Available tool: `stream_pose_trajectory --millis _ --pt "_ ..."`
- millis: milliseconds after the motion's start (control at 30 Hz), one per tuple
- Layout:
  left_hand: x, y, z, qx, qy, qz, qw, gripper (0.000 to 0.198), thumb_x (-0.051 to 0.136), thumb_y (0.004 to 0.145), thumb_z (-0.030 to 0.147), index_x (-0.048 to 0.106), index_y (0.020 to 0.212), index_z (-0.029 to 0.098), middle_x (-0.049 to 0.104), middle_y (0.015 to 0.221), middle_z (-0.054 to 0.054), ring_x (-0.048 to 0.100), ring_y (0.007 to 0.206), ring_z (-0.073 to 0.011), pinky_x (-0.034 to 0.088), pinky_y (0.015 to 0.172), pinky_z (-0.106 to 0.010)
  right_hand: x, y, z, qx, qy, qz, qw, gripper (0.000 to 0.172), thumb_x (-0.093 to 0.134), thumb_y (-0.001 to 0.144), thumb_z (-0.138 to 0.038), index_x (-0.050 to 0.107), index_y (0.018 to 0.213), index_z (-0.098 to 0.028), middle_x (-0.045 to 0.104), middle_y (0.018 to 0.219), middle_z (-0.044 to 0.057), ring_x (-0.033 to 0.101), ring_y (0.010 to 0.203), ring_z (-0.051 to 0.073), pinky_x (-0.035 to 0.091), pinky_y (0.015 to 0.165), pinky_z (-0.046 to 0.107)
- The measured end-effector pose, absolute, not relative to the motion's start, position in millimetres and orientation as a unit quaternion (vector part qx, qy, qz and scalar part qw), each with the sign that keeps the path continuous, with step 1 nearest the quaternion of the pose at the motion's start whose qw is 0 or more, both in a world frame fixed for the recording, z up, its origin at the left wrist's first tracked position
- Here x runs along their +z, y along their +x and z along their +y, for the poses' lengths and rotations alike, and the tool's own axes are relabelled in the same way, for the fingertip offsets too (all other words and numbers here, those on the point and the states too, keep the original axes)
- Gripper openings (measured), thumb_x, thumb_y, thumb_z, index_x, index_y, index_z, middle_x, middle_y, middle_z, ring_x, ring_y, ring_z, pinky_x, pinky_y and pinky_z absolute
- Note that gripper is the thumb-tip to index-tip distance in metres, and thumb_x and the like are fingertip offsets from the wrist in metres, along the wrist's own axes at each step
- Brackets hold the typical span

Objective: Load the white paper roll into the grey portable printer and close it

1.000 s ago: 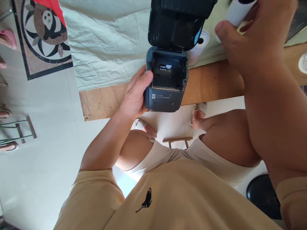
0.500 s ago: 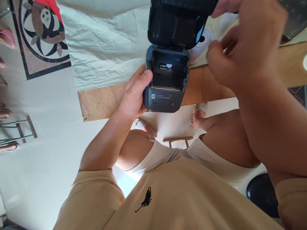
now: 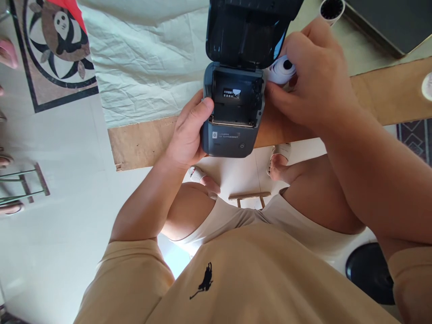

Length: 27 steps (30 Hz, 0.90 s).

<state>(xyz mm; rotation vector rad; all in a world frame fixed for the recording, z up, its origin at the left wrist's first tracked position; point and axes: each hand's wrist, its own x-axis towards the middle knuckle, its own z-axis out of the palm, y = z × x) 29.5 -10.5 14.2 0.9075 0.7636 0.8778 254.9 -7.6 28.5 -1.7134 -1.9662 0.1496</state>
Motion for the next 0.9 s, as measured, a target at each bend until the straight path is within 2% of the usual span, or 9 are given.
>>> stream_pose_trajectory --millis 67,167,233,400,467,567,633,800,900 --pt "15 29 -11 0.4 0.413 0.354 0.738 0.045 0.055 0.091 0.063 0.07 0.109 0.024 0.075 0.107 -0.006 0.072 0.1 -0.0259 0.054 0.064 -0.035 30 256 -8 0.055 -0.634 -0.726 0.261 0.02 0.067 0.077 -0.023 0.059 0.096 -0.024 0.065 0.111 0.011 0.062 0.095 0.022 0.045 0.078 0.037" --pt "16 29 -11 0.39 0.416 0.362 0.738 0.045 0.058 0.088 0.065 0.071 0.107 0.026 0.076 0.107 -0.006 0.072 0.1 -0.0269 0.05 0.057 -0.033 31 259 -8 0.067 -0.617 -0.735 0.272 0.041 0.066 0.068 -0.01 0.056 0.104 -0.027 0.066 0.112 0.007 0.062 0.098 0.023 0.046 0.08 0.037" --pt "17 29 -11 0.389 0.415 0.36 0.739 0.044 0.058 0.088 0.064 0.072 0.106 0.027 0.076 0.106 -0.006 0.073 0.1 -0.0283 0.049 0.056 -0.034 32 259 -8 0.087 -0.615 -0.738 0.263 0.048 0.063 0.066 -0.006 0.053 0.109 -0.027 0.067 0.112 0.006 0.064 0.102 0.024 0.047 0.081 0.038" --pt "20 30 -13 0.404 0.403 0.35 0.743 0.034 0.055 0.094 0.051 0.071 0.107 0.024 0.075 0.105 -0.006 0.073 0.096 -0.0247 0.045 0.051 -0.031 35 257 -11 0.097 -0.638 -0.732 0.221 0.033 0.065 0.077 -0.021 0.06 0.11 -0.025 0.063 0.117 0.012 0.062 0.105 0.026 0.048 0.088 0.043" --pt "20 30 -13 0.402 0.406 0.356 0.74 0.033 0.055 0.094 0.049 0.07 0.107 0.024 0.075 0.105 -0.006 0.073 0.097 -0.0246 0.049 0.054 -0.031 36 258 -12 0.1 -0.649 -0.722 0.216 0.036 0.065 0.078 -0.025 0.061 0.114 -0.026 0.063 0.117 0.012 0.062 0.102 0.026 0.049 0.086 0.043" --pt "19 30 -12 0.396 0.417 0.362 0.733 0.034 0.057 0.092 0.053 0.071 0.106 0.025 0.076 0.105 -0.007 0.073 0.102 -0.0284 0.055 0.063 -0.035 36 261 -13 0.126 -0.641 -0.722 0.229 0.048 0.063 0.076 -0.023 0.054 0.123 -0.029 0.066 0.116 0.007 0.063 0.095 0.023 0.049 0.082 0.04" --pt "16 30 -11 0.395 0.421 0.366 0.73 0.036 0.058 0.09 0.056 0.072 0.105 0.026 0.076 0.106 -0.007 0.073 0.106 -0.0311 0.058 0.068 -0.038 33 262 -13 0.136 -0.623 -0.731 0.245 0.048 0.06 0.075 -0.019 0.051 0.121 -0.03 0.068 0.114 0.004 0.063 0.095 0.022 0.049 0.082 0.039" --pt "4 31 -8 0.419 0.42 0.364 0.718 0.059 0.044 0.087 0.075 0.074 0.104 0.027 0.077 0.105 -0.01 0.072 0.107 -0.0368 0.058 0.065 -0.042 25 260 -12 0.062 -0.596 -0.75 0.281 0.038 0.064 0.07 -0.015 0.06 0.107 -0.025 0.065 0.113 0.012 0.062 0.104 0.025 0.05 0.085 0.039" --pt "5 30 -9 0.415 0.416 0.358 0.725 0.059 0.043 0.09 0.073 0.074 0.106 0.026 0.077 0.107 -0.009 0.073 0.104 -0.0332 0.057 0.063 -0.04 24 261 -12 0.066 -0.589 -0.755 0.281 0.039 0.061 0.074 -0.014 0.06 0.111 -0.026 0.063 0.111 0.012 0.062 0.102 0.024 0.049 0.085 0.039"
